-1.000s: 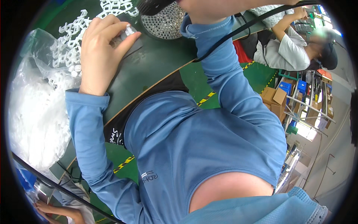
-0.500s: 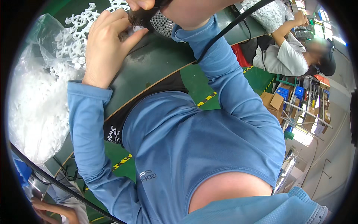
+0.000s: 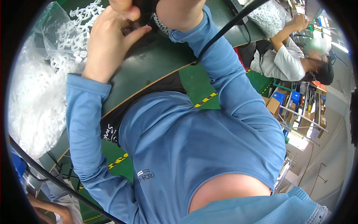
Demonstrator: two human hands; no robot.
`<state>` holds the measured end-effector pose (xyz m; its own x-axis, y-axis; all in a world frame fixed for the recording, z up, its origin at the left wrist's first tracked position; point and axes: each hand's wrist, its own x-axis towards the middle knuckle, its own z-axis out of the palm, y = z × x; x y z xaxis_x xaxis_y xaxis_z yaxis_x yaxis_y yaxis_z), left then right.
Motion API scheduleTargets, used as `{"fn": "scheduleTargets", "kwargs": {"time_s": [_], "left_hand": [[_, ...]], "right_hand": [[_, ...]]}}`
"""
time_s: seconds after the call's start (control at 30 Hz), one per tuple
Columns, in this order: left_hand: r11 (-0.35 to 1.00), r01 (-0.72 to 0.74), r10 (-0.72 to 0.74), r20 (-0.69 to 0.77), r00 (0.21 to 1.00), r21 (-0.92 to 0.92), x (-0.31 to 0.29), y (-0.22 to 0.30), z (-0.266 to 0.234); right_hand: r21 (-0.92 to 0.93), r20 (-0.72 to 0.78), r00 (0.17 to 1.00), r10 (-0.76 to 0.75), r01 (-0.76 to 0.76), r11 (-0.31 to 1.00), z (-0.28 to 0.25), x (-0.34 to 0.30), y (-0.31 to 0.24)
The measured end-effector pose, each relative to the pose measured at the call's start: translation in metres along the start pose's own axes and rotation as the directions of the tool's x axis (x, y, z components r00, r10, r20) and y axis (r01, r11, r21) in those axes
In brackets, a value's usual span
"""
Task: The person assembles plastic components by inserting metal pins into the plastic pieces and securing them with a handheld power tool.
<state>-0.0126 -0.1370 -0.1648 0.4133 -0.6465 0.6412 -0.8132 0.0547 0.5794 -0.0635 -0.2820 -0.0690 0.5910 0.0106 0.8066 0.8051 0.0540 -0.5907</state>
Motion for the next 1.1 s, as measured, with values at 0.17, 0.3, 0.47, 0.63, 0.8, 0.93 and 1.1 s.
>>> {"fn": "scheduleTargets", "kwargs": {"time_s": [0.17, 0.3, 0.47, 0.63, 0.8, 0.93, 1.1], "left_hand": [[0.997, 0.065, -0.069, 0.069, 0.995, 0.05, 0.002, 0.002, -0.004], [0.994, -0.04, 0.037, 0.031, 0.999, 0.099, 0.005, 0.004, -0.002], [0.993, 0.118, -0.119, 0.096, 0.988, 0.021, 0.001, 0.005, -0.002], [0.991, 0.131, -0.134, 0.109, 0.985, 0.034, 0.002, 0.004, -0.002], [0.996, 0.068, -0.071, 0.068, 0.995, 0.052, 0.002, 0.008, 0.0], [0.992, 0.084, -0.099, 0.153, 0.983, 0.097, 0.006, 0.013, -0.006], [0.581, 0.477, -0.476, 0.2, 0.856, -0.659, 0.016, 0.032, -0.022]], "right_hand": [[0.347, -0.025, 0.909, 0.415, -0.382, 0.857, 0.013, -0.005, -0.01], [0.244, -0.046, 0.926, 0.374, -0.352, 0.903, 0.013, -0.016, -0.011], [0.656, 0.042, 0.822, 0.567, -0.451, 0.605, 0.008, -0.012, -0.008], [0.305, -0.055, 0.936, 0.347, -0.315, 0.899, 0.006, -0.021, -0.01], [0.415, -0.121, 0.964, 0.237, -0.167, 0.894, 0.003, -0.021, -0.009], [0.601, -0.313, 0.946, 0.083, 0.13, 0.788, 0.002, -0.016, -0.014], [-0.01, -0.343, 0.932, 0.117, -0.128, 0.992, -0.041, -0.013, -0.041]]}}
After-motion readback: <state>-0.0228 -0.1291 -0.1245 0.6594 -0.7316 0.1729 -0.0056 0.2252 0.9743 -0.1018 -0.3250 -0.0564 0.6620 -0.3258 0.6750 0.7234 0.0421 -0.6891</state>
